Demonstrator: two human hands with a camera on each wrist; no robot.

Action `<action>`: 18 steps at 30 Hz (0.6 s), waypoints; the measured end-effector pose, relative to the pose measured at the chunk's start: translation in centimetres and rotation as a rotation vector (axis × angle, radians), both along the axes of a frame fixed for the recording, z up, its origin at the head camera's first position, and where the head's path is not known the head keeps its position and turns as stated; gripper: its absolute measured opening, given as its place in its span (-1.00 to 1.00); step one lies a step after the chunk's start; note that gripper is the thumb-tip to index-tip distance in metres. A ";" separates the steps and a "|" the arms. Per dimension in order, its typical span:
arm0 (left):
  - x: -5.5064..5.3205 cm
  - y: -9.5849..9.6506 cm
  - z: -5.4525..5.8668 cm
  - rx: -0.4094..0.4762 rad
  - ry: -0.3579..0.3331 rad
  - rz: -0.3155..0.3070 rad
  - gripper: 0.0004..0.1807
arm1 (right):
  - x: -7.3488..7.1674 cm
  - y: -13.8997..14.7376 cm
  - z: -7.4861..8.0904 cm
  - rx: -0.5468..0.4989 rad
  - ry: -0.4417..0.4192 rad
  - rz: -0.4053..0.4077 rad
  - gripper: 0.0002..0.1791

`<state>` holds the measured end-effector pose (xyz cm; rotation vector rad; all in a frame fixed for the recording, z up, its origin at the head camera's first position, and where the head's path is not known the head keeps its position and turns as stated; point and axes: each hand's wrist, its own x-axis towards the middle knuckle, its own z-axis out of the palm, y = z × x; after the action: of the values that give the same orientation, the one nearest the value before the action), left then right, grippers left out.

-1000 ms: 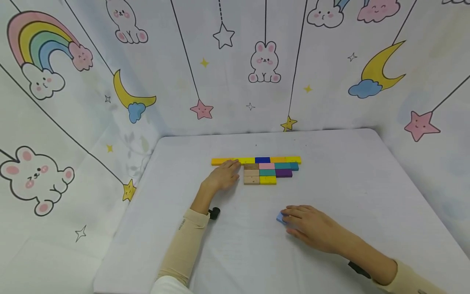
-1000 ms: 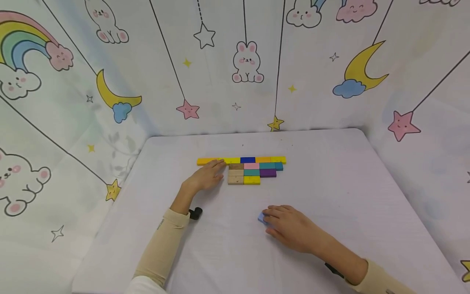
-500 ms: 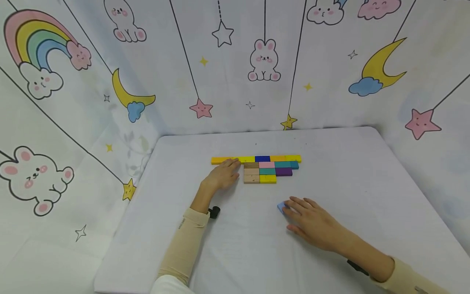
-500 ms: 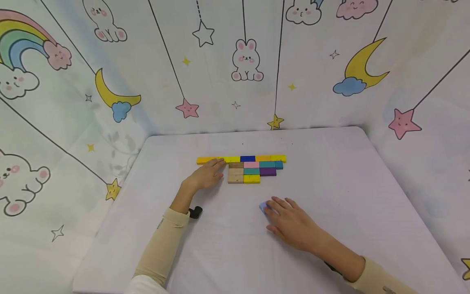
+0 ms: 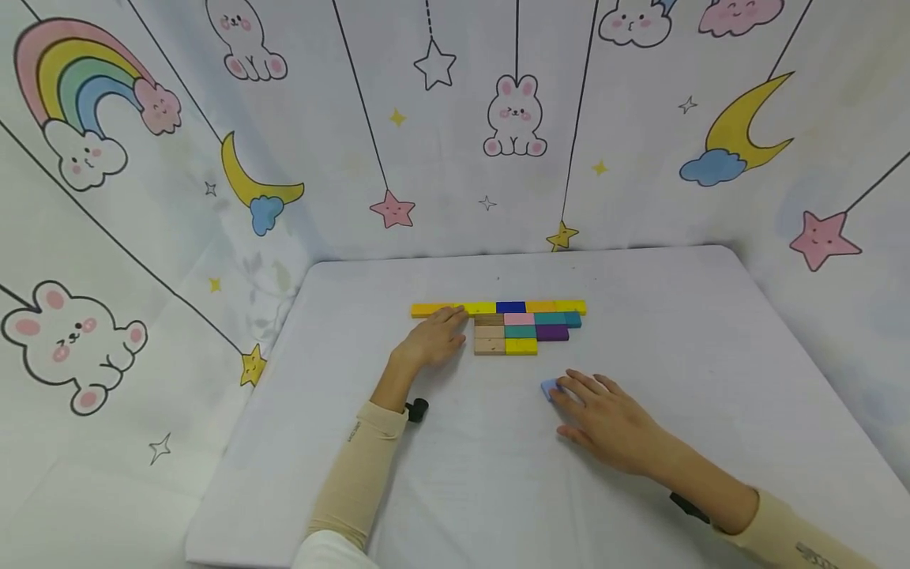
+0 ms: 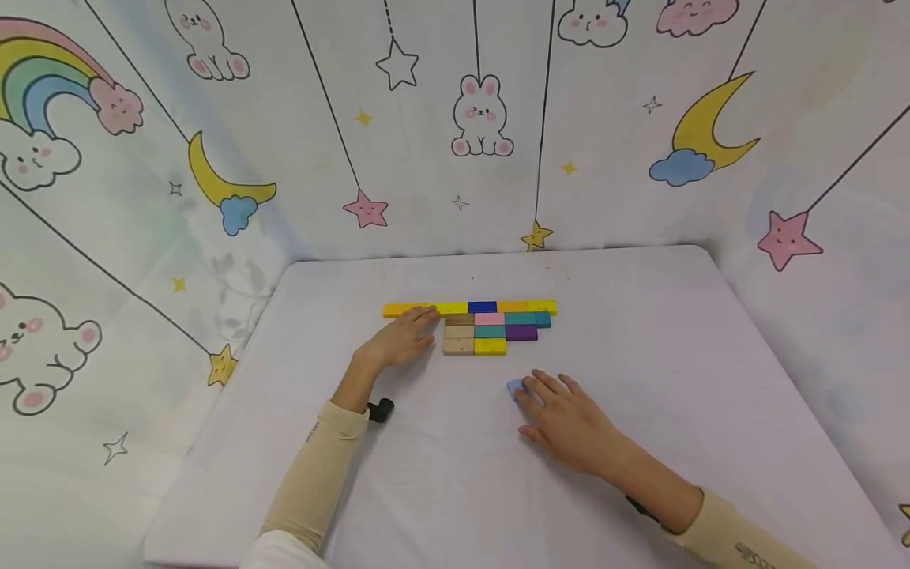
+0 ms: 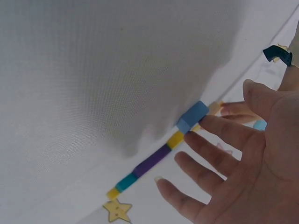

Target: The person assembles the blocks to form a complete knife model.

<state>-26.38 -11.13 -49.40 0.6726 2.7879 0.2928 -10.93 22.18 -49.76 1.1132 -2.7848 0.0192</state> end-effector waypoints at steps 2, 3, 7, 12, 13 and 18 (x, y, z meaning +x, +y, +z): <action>-0.1 0.1 -0.1 0.002 -0.002 0.003 -0.38 | -0.1 0.0 0.0 0.003 -0.010 -0.005 -0.34; -0.1 0.1 -0.1 0.002 -0.002 0.005 -0.38 | -0.2 0.0 0.0 0.003 -0.017 -0.007 -0.34; -0.1 0.1 -0.1 0.000 -0.002 0.004 -0.38 | -0.6 0.1 0.0 -0.001 -0.044 -0.020 -0.31; 0.0 0.1 0.1 -0.005 0.003 -0.003 -0.38 | -1.0 0.3 0.0 -0.038 -0.061 -0.036 -0.30; 0.0 0.1 0.2 -0.008 0.003 -0.005 -0.38 | -1.1 0.4 0.0 -0.046 -0.061 -0.036 -0.30; 0.0 0.1 0.2 -0.017 0.006 -0.006 -0.38 | -1.2 0.6 0.1 -0.078 -0.085 -0.048 -0.30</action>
<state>-26.38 -10.99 -49.20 0.6791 2.7901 0.2658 -12.14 22.77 -49.65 1.0508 -2.8564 0.1729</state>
